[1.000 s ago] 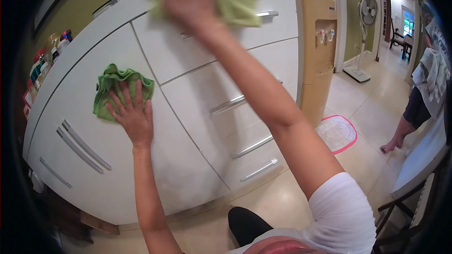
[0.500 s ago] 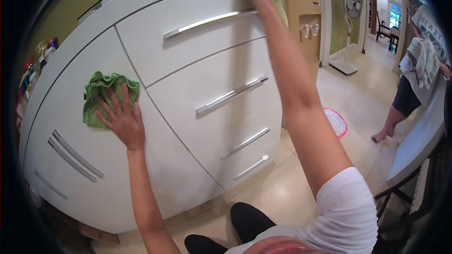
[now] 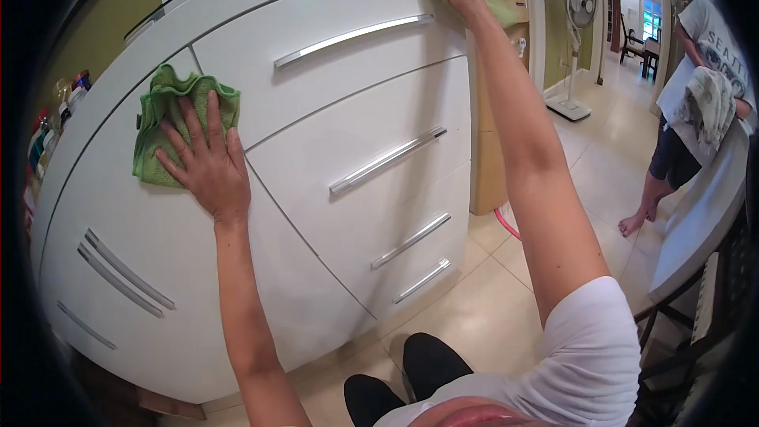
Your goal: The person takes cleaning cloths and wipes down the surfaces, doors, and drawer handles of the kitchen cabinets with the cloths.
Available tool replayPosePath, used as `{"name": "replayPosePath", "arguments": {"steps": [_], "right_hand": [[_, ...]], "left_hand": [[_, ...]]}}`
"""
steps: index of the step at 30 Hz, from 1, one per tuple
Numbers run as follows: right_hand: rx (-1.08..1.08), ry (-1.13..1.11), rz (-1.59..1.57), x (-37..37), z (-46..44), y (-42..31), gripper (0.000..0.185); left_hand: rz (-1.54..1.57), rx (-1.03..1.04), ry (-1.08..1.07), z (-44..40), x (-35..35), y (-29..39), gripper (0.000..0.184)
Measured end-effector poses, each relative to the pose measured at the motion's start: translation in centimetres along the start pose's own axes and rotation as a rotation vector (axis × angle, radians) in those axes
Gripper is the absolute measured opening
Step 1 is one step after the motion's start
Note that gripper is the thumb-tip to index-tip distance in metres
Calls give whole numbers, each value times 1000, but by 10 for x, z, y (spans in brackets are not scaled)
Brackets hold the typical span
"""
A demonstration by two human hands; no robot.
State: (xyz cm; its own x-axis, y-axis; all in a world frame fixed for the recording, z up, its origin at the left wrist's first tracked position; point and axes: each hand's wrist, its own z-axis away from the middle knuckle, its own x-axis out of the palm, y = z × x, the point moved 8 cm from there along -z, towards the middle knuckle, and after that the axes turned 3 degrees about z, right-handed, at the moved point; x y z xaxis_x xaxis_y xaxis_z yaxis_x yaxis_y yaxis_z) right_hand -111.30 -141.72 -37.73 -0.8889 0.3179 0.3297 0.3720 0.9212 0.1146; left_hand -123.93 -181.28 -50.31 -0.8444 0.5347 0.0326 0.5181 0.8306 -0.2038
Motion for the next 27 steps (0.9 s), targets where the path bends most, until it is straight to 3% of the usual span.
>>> {"name": "replayPosePath", "arguments": {"steps": [1, 4, 5, 7, 10, 14, 16, 19, 22, 25, 27], "right_hand": [[215, 2, -216, 38, 13, 42, 44], [126, -121, 119, 17, 9, -8, 47], [330, -182, -1, 9, 12, -18, 49], [311, -40, 104, -11, 29, -58, 30], [223, -48, 95, -54, 34, -129, 21], [80, -98, -98, -63, 26, -189, 13], [-106, -52, -243, -67, 21, -240, 10], [-147, -225, -423, -70, 4, -245, 13], [-43, -225, -475, -47, 10, -165, 14], [330, -170, -369, -47, 38, -42, 25], [634, -406, -303, -30, 64, 35, 28]], "left_hand": [[1, -7, -7, 1, 0, 1, 49], [-16, -13, -21, 0, -1, 0, 50], [-28, -10, -23, 0, -1, 0, 50], [-38, -9, -20, 0, -1, 0, 50], [-28, -17, -18, 1, 0, -1, 50], [-44, -26, -32, 2, 1, -2, 50], [-35, -26, -34, 3, 2, -3, 50], [25, -20, -18, 3, 1, -4, 50], [27, -16, 5, 3, -1, -3, 49], [51, -25, 34, 3, -2, -2, 48], [10, -28, 1, 4, 3, -4, 49]]}}
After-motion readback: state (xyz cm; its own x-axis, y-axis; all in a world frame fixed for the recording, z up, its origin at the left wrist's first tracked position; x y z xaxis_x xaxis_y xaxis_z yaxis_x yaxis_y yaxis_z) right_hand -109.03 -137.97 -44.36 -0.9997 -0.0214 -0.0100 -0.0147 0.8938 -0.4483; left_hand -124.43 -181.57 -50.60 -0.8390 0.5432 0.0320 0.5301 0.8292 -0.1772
